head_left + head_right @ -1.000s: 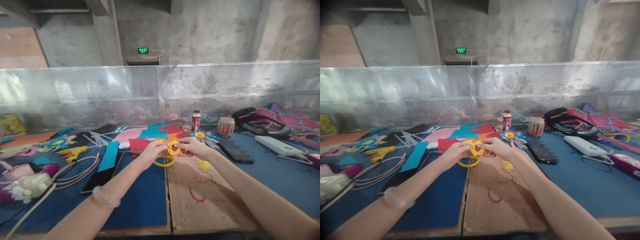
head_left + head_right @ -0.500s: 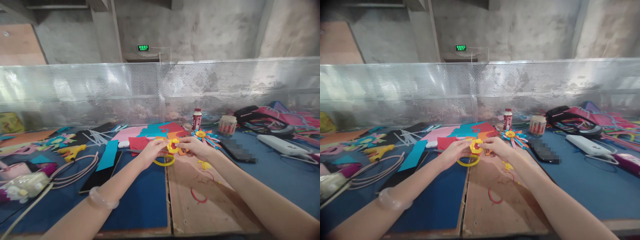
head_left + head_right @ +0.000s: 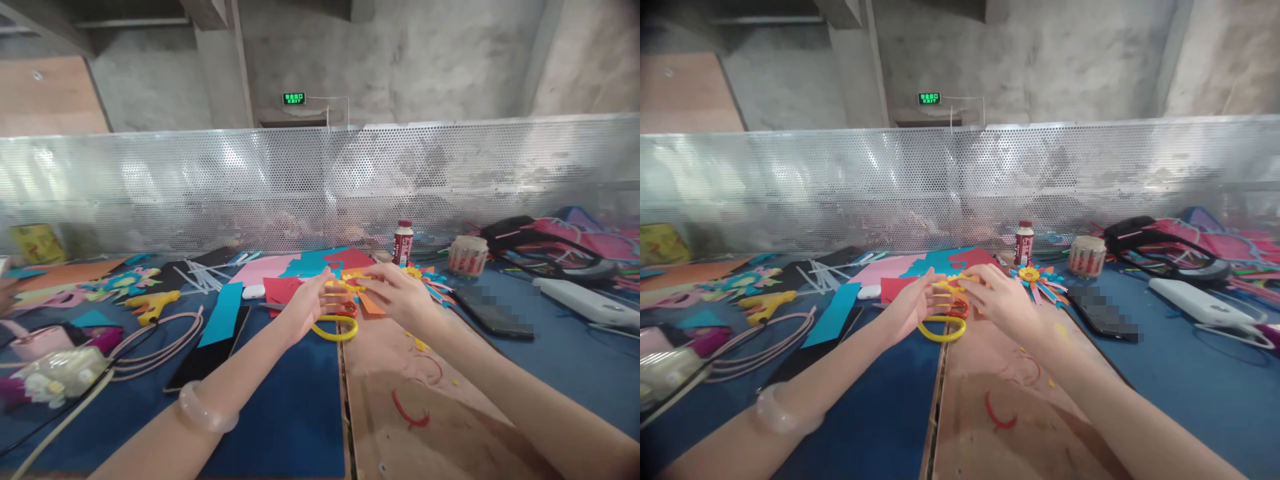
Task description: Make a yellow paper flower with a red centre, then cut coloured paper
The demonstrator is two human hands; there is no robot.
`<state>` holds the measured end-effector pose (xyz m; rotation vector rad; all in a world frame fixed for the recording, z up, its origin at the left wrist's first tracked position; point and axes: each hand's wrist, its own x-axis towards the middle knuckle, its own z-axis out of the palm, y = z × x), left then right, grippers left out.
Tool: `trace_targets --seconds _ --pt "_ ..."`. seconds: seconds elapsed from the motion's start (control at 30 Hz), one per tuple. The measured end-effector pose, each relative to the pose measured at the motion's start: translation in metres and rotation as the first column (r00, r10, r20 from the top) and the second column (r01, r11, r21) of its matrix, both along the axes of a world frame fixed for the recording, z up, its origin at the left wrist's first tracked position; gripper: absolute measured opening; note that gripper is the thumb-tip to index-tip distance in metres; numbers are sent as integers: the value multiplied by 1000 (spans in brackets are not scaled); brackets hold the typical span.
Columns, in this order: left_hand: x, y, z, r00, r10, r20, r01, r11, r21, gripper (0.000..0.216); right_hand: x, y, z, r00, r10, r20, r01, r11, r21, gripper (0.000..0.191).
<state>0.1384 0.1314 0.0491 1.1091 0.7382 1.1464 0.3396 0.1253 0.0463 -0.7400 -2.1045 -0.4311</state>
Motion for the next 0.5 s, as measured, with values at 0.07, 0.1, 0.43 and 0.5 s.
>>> trace_targets --seconds 0.07,0.1,0.43,0.5 --pt "0 -2 1 1000 -29 -9 30 999 30 32 4 -4 1 972 -98 212 61 983 175 30" --pt "0 -3 1 999 -32 -15 33 998 54 31 7 -4 0 948 -139 285 70 968 240 32" --pt "3 -6 -3 990 66 -121 -52 992 115 45 13 -1 -18 997 -6 79 6 1000 -4 43" --pt "3 -6 -3 980 103 -171 -80 988 135 45 5 -8 -17 974 20 -224 -90 947 -308 42"
